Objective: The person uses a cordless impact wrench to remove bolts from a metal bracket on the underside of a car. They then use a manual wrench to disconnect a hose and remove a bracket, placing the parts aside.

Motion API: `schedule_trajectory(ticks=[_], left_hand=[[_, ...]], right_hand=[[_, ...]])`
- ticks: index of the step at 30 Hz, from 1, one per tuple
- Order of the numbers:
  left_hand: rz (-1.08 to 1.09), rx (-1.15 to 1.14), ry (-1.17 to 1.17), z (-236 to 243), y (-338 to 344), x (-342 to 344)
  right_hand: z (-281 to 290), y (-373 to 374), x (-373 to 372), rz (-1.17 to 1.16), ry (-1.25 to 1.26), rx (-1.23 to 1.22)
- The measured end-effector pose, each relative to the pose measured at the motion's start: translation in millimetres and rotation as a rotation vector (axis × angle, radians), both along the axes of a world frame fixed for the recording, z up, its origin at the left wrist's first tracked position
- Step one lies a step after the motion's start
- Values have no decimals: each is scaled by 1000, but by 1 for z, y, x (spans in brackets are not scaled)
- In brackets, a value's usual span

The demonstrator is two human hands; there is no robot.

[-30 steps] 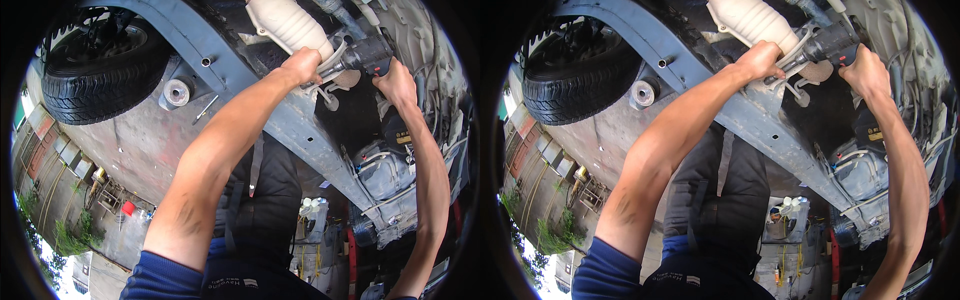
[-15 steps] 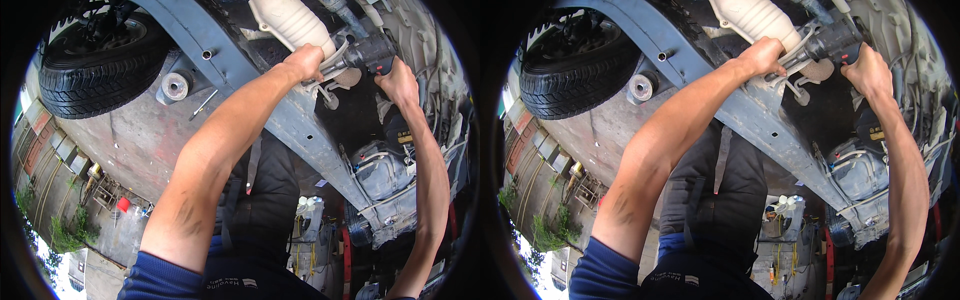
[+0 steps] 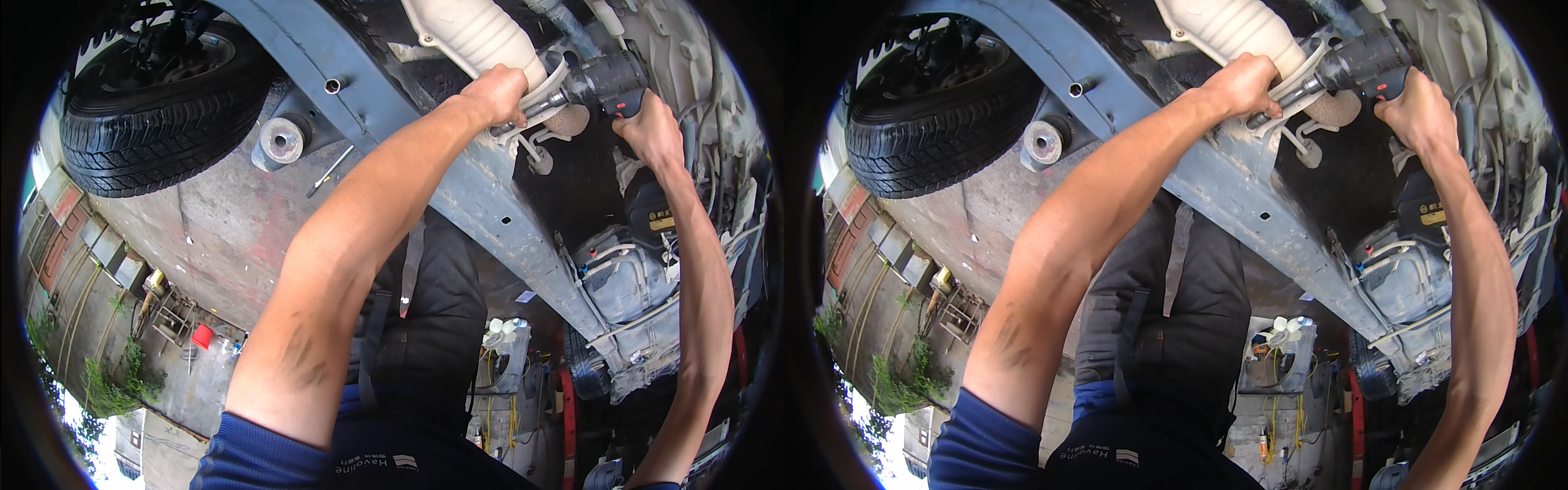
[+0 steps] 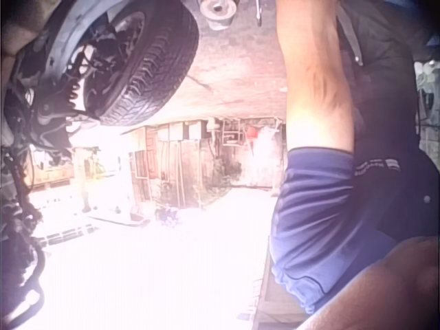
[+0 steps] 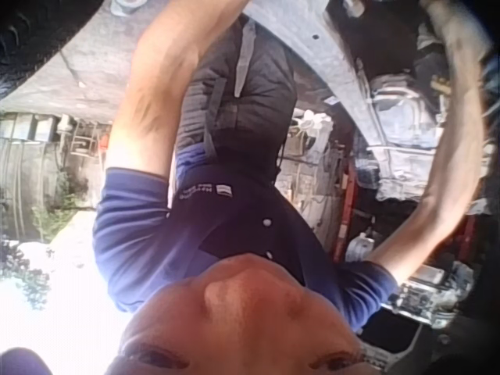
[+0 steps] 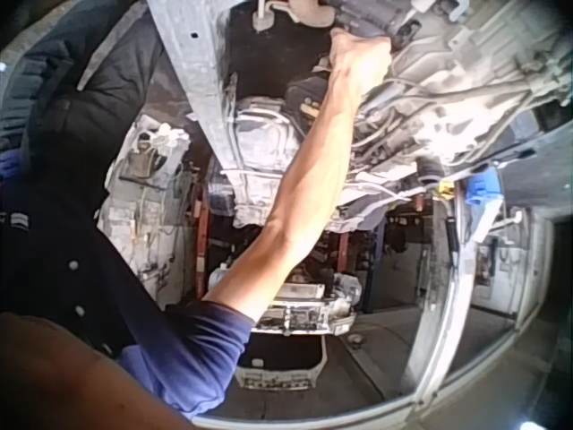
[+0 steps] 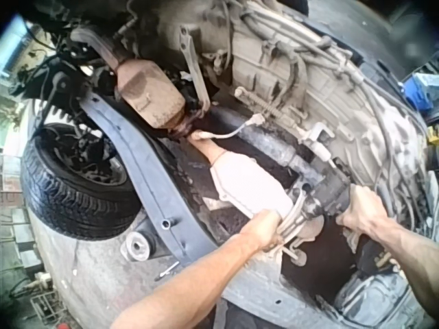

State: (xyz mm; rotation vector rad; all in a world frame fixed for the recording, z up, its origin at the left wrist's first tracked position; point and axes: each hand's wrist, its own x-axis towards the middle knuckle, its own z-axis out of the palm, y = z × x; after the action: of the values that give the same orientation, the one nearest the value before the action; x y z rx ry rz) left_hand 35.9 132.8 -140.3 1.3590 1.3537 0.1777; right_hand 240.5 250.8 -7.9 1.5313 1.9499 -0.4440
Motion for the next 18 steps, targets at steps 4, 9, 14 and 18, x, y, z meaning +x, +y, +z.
schedule_trajectory(ticks=[4,9,14,18], left_hand=[[-7,-41,-2,-2,0,0],[-14,-26,-4,0,1,0],[-29,-31,14,1,3,0],[-17,6,5,-2,1,0]], right_hand=[[-1,5,-4,36,-5,-4],[2,5,-5,49,11,7],[4,0,-2,4,-4,-6],[1,3,-2,-12,23,1]])
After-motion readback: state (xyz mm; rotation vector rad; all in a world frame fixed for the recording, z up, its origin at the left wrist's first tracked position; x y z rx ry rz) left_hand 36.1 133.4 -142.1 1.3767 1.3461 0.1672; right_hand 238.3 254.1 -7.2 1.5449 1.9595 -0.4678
